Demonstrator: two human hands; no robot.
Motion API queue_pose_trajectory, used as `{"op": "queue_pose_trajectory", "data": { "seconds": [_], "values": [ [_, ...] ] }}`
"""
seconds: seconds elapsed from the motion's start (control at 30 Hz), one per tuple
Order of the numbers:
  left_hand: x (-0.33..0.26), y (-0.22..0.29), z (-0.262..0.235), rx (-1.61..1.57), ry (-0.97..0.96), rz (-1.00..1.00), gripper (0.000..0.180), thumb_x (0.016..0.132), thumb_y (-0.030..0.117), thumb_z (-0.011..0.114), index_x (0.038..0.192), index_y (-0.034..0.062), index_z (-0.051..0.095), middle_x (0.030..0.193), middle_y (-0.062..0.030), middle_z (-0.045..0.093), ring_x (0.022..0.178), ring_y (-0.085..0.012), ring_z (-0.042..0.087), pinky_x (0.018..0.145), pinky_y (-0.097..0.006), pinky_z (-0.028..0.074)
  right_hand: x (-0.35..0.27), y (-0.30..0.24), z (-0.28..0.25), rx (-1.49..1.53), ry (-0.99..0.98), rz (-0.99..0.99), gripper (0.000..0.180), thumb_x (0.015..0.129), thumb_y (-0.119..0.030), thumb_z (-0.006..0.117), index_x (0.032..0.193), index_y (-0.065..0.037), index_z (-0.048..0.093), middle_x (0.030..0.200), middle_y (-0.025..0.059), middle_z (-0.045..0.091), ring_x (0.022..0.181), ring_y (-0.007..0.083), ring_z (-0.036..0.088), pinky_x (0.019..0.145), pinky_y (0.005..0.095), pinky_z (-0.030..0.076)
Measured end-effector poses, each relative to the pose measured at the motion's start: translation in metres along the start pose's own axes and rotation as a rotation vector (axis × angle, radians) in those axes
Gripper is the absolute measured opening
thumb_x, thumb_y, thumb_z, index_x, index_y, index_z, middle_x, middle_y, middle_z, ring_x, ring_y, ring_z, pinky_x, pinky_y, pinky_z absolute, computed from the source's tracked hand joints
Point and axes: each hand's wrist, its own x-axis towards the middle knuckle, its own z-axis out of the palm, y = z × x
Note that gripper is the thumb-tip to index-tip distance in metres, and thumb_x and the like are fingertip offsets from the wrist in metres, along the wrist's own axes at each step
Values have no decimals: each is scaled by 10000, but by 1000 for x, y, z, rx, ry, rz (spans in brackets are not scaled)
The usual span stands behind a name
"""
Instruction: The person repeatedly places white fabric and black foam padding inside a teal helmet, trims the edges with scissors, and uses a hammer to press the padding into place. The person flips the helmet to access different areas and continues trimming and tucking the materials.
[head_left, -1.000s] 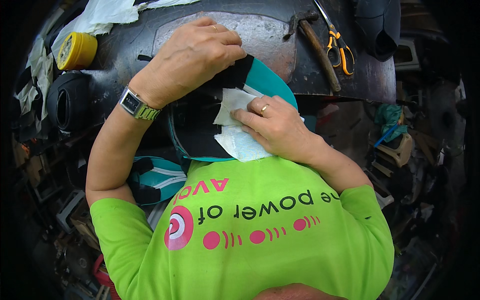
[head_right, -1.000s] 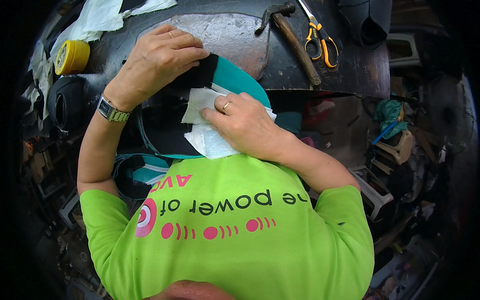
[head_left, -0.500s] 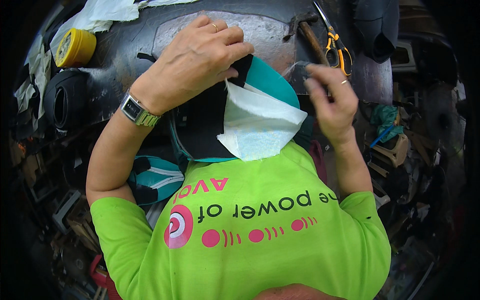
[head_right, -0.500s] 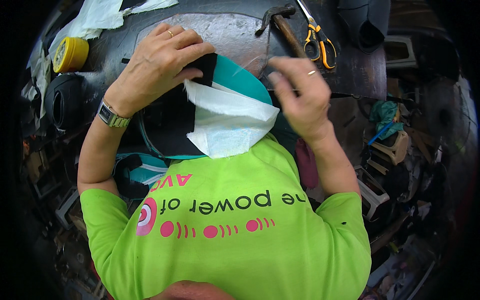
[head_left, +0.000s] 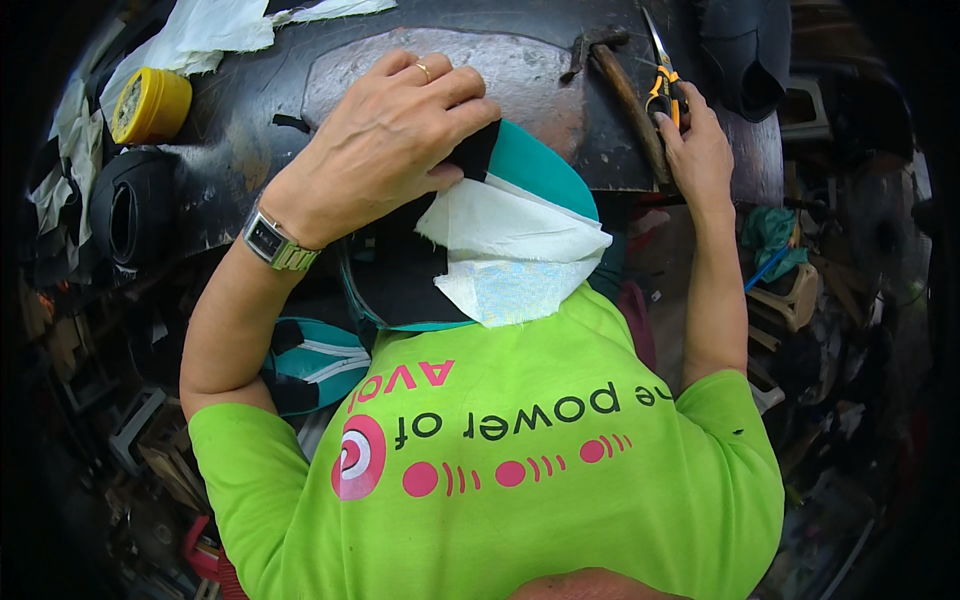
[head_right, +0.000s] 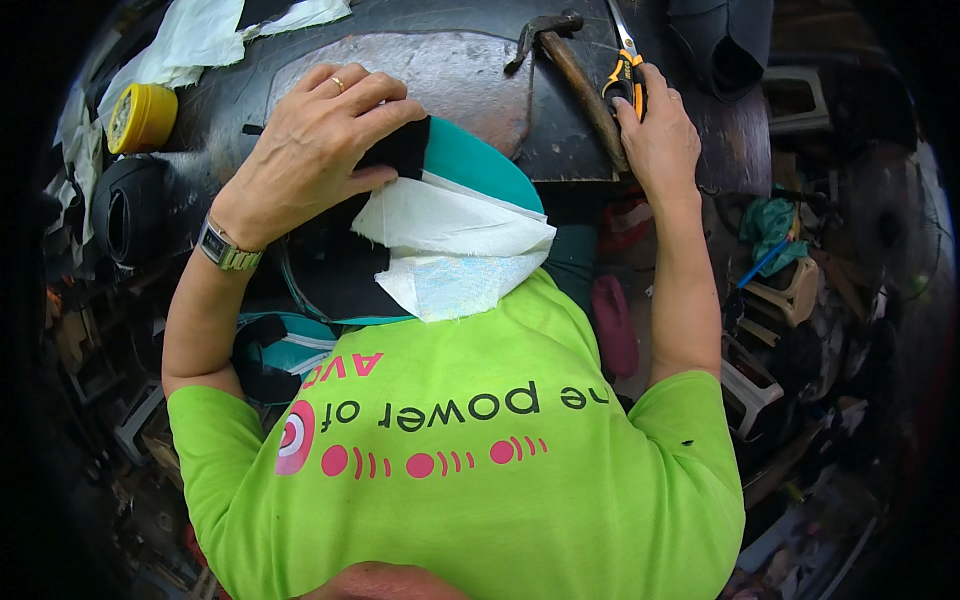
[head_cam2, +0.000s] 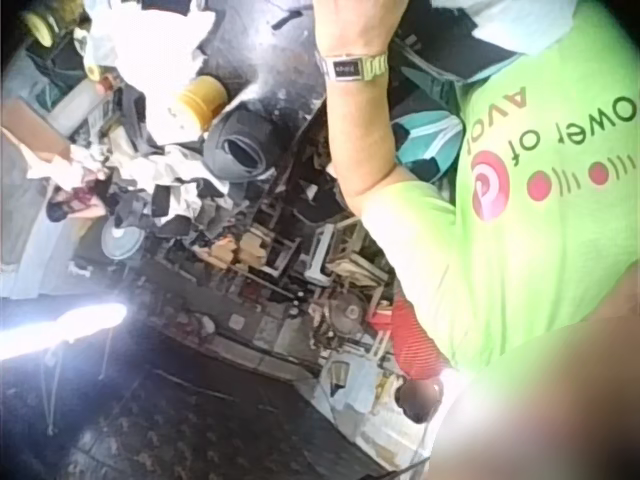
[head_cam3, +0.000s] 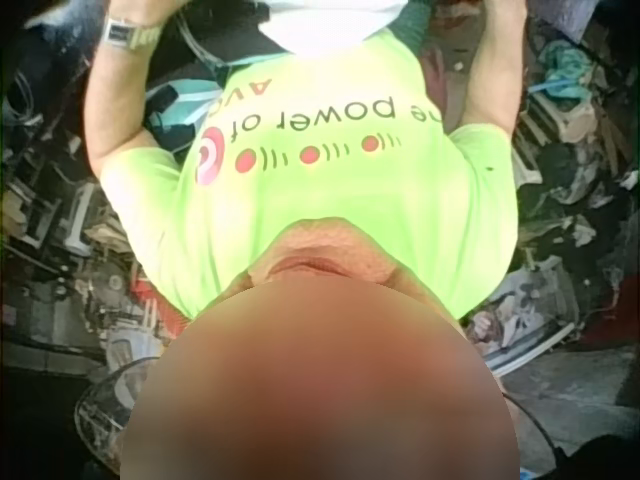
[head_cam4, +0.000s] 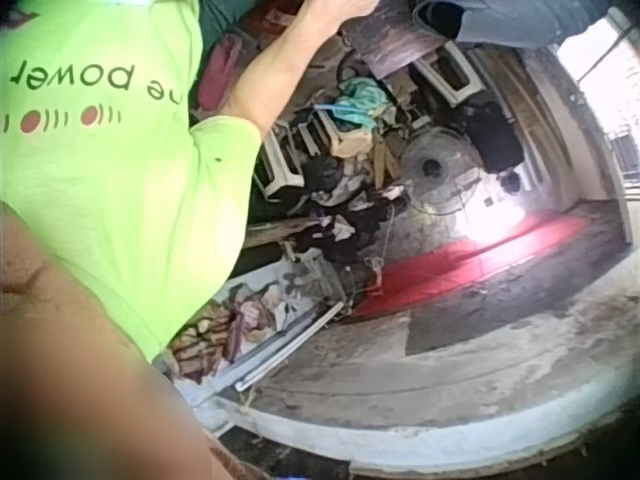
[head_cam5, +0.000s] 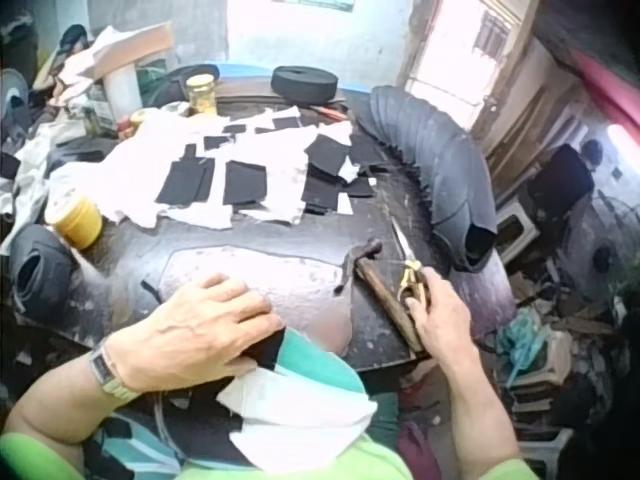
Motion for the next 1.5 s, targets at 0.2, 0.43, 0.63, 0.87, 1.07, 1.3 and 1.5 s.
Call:
{"op": "queue_pose_trajectory", "data": {
  "seconds": [0.2, 0.43, 0.63, 0.87, 1.07, 1.3, 1.5],
  "values": [
    [2, -1, 2, -97, -57, -61, 464, 754, 121, 833, 1176, 117, 640, 1148, -49, 619, 1115, -251, 582, 969, -386, 466, 28, 9, -11, 258, -104, 124, 601, 837, -140, 710, 1418, -103, 562, 870, 117, 700, 847, 288, 728, 738, 386, 545],
    [2, 1, 5, -99, 10, -96, 400, 768, 76, 801, 1134, 104, 642, 1102, -63, 611, 1088, -273, 584, 944, -390, 477, -27, -6, -54, 1265, -418, 109, 551, 912, -49, 587, 1460, -25, 529, 1015, 49, 629, 817, 114, 663, 716, 247, 541],
    [5, -3, 7, -155, -22, -106, 259, 853, 87, 709, 1104, 94, 645, 1061, -75, 614, 1043, -282, 598, 928, -389, 482, -86, -52, -75, 576, -422, -281, 515, 784, 65, 622, 1282, -48, 694, 968, 72, 609, 829, 188, 641, 733, 307, 508],
    [13, -4, 9, -87, 41, 29, 141, 915, 129, 690, 1032, 99, 616, 1050, -56, 622, 976, -258, 611, 817, -379, 476, -117, -78, -61, 323, -483, -409, 481, 814, 39, 671, 1284, -64, 676, 949, 131, 562, 775, 310, 665, 686, 416, 542],
    [0, -18, -12, -473, -236, -60, 132, 945, 79, 661, 1062, 104, 607, 963, -51, 677, 912, -263, 641, 829, -373, 453, -120, -80, -62, 350, -591, -300, 485, 819, 42, 664, 1291, -69, 675, 961, 138, 565, 780, 338, 649, 700, 435, 533],
    [-2, -9, 1, -422, -179, -50, 276, 847, 81, 770, 1080, 95, 623, 1010, -64, 672, 972, -288, 657, 946, -374, 442, -119, -80, -69, 332, -557, -323, 482, 799, 25, 667, 1266, -90, 697, 951, 113, 589, 786, 309, 654, 702, 416, 539],
    [1, -12, 1, -445, -171, -68, 226, 821, 68, 789, 1004, 49, 657, 1064, -111, 640, 967, -318, 644, 910, -413, 490, -123, -74, -73, 412, -375, -326, 484, 769, 12, 675, 1239, -95, 714, 957, 107, 632, 778, 282, 679, 686, 374, 556]
  ]
}}
